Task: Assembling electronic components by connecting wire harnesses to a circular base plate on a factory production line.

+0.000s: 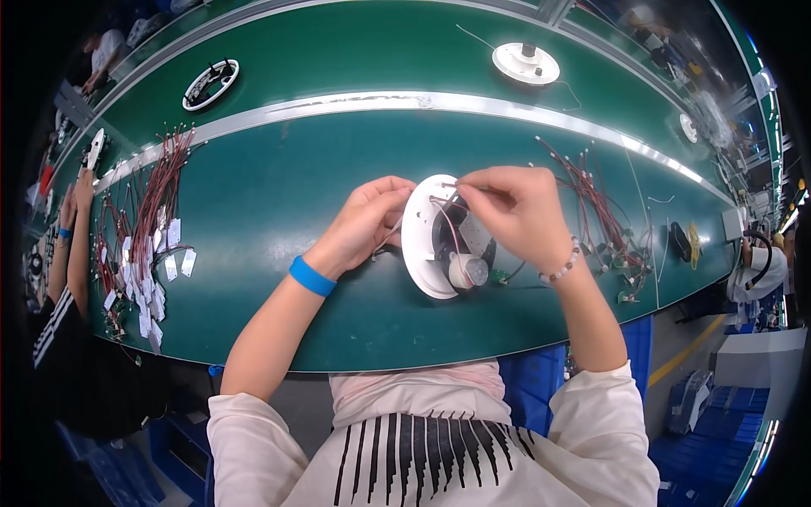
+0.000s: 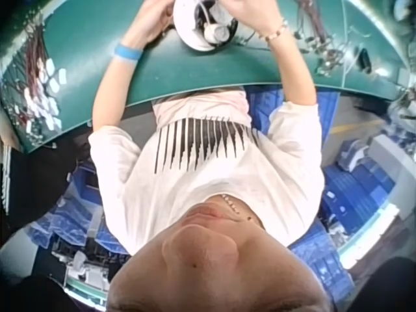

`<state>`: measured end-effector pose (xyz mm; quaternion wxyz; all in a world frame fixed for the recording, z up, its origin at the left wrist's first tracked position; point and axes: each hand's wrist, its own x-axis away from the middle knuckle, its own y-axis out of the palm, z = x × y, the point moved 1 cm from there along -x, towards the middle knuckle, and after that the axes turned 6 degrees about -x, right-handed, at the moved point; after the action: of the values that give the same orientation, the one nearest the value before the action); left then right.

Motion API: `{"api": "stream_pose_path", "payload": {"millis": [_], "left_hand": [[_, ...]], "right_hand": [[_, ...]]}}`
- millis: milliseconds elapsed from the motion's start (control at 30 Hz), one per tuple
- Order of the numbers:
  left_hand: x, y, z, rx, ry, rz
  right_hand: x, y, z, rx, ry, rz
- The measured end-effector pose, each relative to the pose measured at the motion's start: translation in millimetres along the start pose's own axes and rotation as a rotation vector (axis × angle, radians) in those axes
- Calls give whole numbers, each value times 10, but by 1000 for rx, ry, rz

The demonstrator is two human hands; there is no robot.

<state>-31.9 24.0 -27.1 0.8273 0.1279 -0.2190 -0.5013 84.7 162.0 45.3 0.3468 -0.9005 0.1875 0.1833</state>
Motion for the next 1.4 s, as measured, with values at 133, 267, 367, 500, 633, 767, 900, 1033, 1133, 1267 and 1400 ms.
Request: {"api": "stream_pose_path", "payload": {"millis": [133, 267, 367, 500, 633, 767, 900, 1033, 1133, 1267, 1400], "left_hand": [[7, -11, 4, -5, 7, -16], [15, 15, 21, -21, 10, -12], [31, 35, 38, -22, 26, -16], [48, 52, 68, -42, 46, -37], [57, 64, 77, -61, 46, -38], [54, 17, 39, -90, 68, -84], [21, -37, 25, -233, 107, -117], [47, -13, 46, -201, 103, -114], [33, -10, 43, -217, 105, -115], [-5, -20, 29, -142, 113, -116], [35, -49, 46, -58, 100, -149]], "right_hand": [[-10, -2, -28, 79, 18, -98], [-21, 38, -11, 102, -23, -119], [-75, 63, -33, 137, -23, -172], [-197, 15, -50, 21, 142, -313], [-371, -59, 11, 50, 188, -443], [-217, 74, -93, 283, -60, -363], [-160, 78, -91, 298, -57, -309], [-186, 130, -65, 320, -74, -334], [-213, 124, 12, 263, -90, -297], [-213, 99, -28, 261, 69, -306], [-401, 6, 143, 165, 112, -294]]}}
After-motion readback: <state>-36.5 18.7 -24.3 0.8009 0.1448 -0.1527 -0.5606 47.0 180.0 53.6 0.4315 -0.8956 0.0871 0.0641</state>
